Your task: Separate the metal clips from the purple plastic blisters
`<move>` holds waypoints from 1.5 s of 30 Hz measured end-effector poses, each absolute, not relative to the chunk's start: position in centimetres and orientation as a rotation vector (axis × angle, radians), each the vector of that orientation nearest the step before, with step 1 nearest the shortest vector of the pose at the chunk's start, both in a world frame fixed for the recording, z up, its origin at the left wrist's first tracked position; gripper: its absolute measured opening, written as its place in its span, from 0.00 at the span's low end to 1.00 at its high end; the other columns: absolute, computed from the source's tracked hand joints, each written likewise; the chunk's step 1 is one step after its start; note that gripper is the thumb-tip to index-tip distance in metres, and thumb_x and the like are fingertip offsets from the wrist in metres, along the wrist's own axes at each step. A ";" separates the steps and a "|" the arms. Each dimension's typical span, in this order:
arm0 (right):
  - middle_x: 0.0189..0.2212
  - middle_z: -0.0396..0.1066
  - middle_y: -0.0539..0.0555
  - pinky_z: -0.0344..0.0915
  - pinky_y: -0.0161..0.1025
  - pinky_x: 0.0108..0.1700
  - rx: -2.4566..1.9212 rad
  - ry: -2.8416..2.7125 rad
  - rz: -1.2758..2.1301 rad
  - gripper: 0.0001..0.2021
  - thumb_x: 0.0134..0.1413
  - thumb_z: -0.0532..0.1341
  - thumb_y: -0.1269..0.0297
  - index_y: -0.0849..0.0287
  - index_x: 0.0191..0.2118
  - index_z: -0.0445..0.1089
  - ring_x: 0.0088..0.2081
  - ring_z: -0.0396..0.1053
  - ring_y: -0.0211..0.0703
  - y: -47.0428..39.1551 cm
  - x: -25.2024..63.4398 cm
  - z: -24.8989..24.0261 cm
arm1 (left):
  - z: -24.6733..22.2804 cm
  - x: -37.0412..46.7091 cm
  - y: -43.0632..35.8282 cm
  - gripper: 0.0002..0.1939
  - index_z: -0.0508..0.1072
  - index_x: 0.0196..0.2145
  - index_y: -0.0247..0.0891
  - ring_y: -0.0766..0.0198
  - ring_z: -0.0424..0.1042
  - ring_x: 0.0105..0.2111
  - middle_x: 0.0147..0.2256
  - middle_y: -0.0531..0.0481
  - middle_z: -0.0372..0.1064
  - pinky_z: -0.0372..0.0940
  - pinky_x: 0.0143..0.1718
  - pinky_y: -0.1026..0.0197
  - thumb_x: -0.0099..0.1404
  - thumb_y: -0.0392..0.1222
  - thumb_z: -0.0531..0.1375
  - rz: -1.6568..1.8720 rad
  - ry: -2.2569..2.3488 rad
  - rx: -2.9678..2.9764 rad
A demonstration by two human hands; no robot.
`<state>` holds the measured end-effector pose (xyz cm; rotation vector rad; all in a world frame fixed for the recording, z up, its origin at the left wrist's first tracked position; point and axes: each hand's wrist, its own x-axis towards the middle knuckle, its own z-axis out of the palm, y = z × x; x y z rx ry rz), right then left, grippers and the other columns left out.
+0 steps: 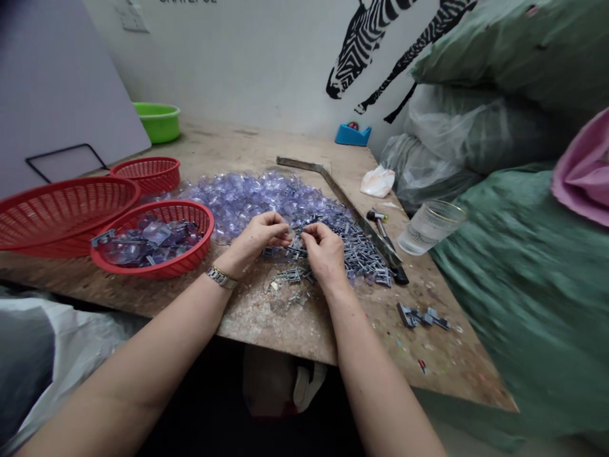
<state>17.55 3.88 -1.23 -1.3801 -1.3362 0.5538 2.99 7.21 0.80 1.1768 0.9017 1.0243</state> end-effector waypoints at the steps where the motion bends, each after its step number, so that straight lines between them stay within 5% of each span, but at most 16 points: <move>1: 0.23 0.71 0.50 0.63 0.40 0.33 -1.374 -1.332 0.554 0.07 0.43 0.61 0.61 0.58 0.28 0.70 0.26 0.69 0.42 3.9 17.6 -1.2 | 0.9 3.0 7.2 0.08 0.63 0.26 0.32 0.73 0.69 0.22 0.22 0.56 0.64 0.69 0.28 0.67 0.60 0.26 0.56 1.031 0.903 1.178; 15: 0.22 0.68 0.47 0.59 0.38 0.32 -1.351 -1.384 0.459 0.06 0.46 0.61 0.61 0.57 0.27 0.67 0.25 0.64 0.39 3.5 17.2 -1.0 | 1.2 2.8 6.6 0.05 0.66 0.25 0.31 0.73 0.69 0.26 0.33 0.48 0.69 0.61 0.23 0.71 0.57 0.31 0.59 0.995 0.861 1.283; 22: 0.22 0.68 0.47 0.60 0.38 0.33 -1.346 -1.377 0.479 0.06 0.46 0.60 0.61 0.57 0.27 0.67 0.26 0.65 0.39 3.5 17.2 -0.9 | 0.8 2.9 7.1 0.08 0.64 0.24 0.32 0.71 0.70 0.24 0.21 0.55 0.64 0.66 0.28 0.67 0.61 0.31 0.58 0.965 0.788 1.233; 45: 0.21 0.66 0.46 0.59 0.37 0.32 -1.361 -1.392 0.465 0.06 0.48 0.59 0.61 0.56 0.26 0.65 0.25 0.64 0.39 3.3 17.1 -0.8 | 0.5 3.4 7.3 0.09 0.64 0.24 0.33 0.73 0.68 0.20 0.19 0.56 0.65 0.68 0.28 0.68 0.61 0.30 0.58 0.969 0.850 1.266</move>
